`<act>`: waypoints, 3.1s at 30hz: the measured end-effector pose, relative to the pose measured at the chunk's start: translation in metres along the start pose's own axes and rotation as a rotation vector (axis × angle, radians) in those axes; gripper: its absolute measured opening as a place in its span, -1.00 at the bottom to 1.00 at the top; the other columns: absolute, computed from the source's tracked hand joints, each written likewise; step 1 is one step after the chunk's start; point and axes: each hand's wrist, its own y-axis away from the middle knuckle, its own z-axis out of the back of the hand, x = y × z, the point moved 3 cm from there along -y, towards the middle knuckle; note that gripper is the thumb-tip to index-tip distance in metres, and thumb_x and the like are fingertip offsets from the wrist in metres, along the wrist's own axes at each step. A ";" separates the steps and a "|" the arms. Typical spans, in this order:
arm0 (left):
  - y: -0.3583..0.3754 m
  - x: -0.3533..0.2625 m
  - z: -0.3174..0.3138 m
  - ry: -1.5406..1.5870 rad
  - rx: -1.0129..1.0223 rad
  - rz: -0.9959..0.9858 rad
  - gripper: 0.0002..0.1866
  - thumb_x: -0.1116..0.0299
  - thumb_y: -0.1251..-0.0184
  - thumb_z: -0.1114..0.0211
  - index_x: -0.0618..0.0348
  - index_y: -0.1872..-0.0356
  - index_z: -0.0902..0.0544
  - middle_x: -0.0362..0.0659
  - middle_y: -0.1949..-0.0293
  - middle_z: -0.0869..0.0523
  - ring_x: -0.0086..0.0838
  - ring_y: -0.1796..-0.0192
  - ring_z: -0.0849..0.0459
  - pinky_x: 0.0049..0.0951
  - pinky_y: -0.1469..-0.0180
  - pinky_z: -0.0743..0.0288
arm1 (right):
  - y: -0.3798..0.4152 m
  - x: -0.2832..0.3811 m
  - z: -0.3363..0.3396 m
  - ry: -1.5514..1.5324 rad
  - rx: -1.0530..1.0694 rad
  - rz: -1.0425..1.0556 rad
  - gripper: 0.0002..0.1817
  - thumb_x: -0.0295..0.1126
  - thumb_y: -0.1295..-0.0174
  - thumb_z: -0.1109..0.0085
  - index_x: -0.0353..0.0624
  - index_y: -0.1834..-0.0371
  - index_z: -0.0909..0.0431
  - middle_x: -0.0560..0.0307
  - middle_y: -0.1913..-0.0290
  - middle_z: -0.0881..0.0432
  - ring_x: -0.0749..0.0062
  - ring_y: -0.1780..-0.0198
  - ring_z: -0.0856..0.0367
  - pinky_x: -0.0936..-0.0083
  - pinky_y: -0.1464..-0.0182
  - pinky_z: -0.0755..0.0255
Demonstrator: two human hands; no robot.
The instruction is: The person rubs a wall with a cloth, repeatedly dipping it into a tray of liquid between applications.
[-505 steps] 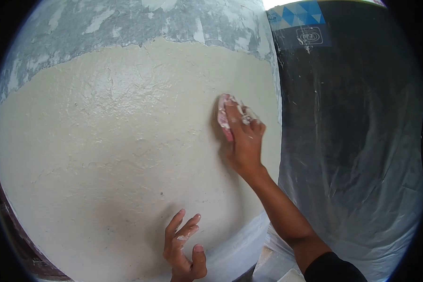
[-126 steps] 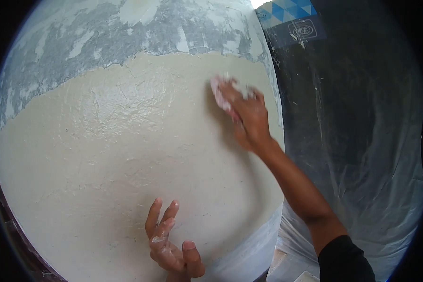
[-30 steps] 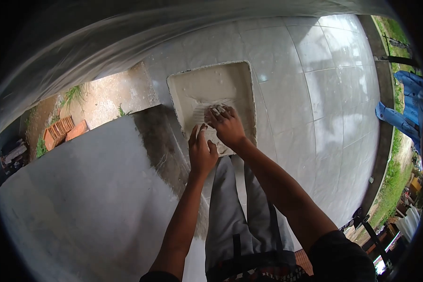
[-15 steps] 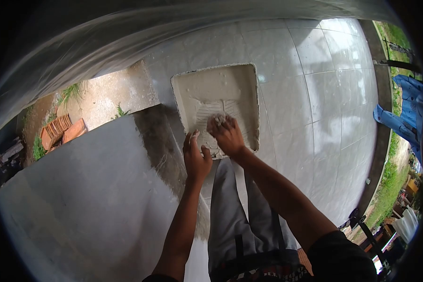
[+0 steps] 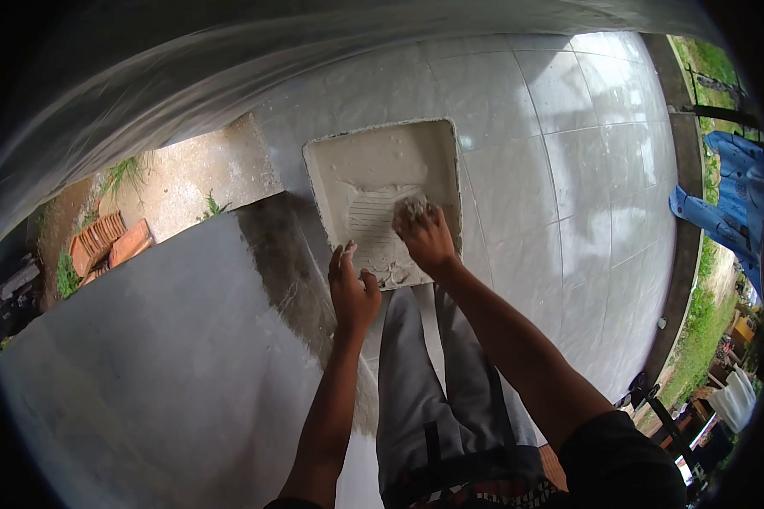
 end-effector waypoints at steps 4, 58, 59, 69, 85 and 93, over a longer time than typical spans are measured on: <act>0.005 -0.007 -0.012 -0.026 0.056 -0.052 -0.46 0.48 -0.26 -0.10 0.38 -0.31 -0.42 0.18 -0.33 -0.54 0.17 -0.44 -0.39 0.10 -0.48 -0.26 | 0.062 0.026 0.005 -0.031 -0.010 0.001 -0.54 -0.34 -0.27 -0.08 -0.25 -0.22 -0.56 -0.13 -0.20 -0.65 0.07 -0.21 -0.58 -0.12 -0.29 -0.39; 0.154 -0.400 0.471 -0.597 -1.253 -0.675 -0.48 0.49 -0.36 -0.10 0.40 -0.34 -0.32 0.40 -0.33 -0.52 0.22 -0.60 -0.17 0.05 -0.51 -0.27 | -0.088 0.178 0.587 -2.377 -0.068 0.931 -0.75 -0.51 -0.18 -0.44 -0.36 0.11 -0.68 0.01 0.18 -0.76 0.35 0.16 -0.70 0.37 -0.01 -0.54; 0.165 -0.406 0.468 -0.632 -1.268 -0.678 -0.49 0.47 -0.39 -0.09 0.40 -0.34 -0.31 0.44 -0.35 -0.46 0.24 -0.59 -0.18 0.07 -0.49 -0.31 | -0.082 0.178 0.592 -2.323 -0.097 1.012 -0.77 -0.59 -0.22 -0.33 -0.38 0.05 -0.69 -0.03 0.10 -0.77 0.38 0.15 -0.69 0.47 0.02 -0.53; 0.201 -0.431 0.439 -0.761 -1.453 -0.538 -0.46 0.47 -0.42 -0.05 0.41 -0.40 -0.27 0.45 -0.51 -0.12 0.31 -0.50 -0.35 0.17 -0.46 -0.31 | -0.057 0.196 0.717 -1.355 -0.832 1.451 -0.45 -0.82 -0.03 -0.06 -0.12 -0.06 -0.75 0.09 -0.05 -0.81 0.30 -0.03 -0.77 0.32 -0.12 -0.44; 0.225 -0.420 0.453 -0.963 -1.608 -0.379 -0.44 0.53 -0.31 -0.04 0.40 -0.36 -0.29 0.52 -0.49 -0.14 0.32 -0.47 -0.39 0.12 -0.43 -0.38 | -0.100 0.309 0.829 -0.602 -1.669 1.553 -0.36 -0.61 0.12 -0.45 0.07 -0.15 -0.66 0.20 0.17 -0.82 0.25 0.15 -0.72 0.16 -0.11 -0.37; 0.227 -0.416 0.452 -0.831 -1.660 -0.475 -0.40 0.53 -0.21 -0.06 0.38 -0.35 -0.31 0.52 -0.40 -0.29 0.26 -0.54 -0.30 0.09 -0.44 -0.38 | -0.101 0.299 0.820 -0.688 -1.674 1.587 -0.45 -0.47 0.01 -0.49 0.07 -0.15 -0.67 0.26 0.03 -0.82 0.27 0.18 -0.72 0.12 -0.10 -0.36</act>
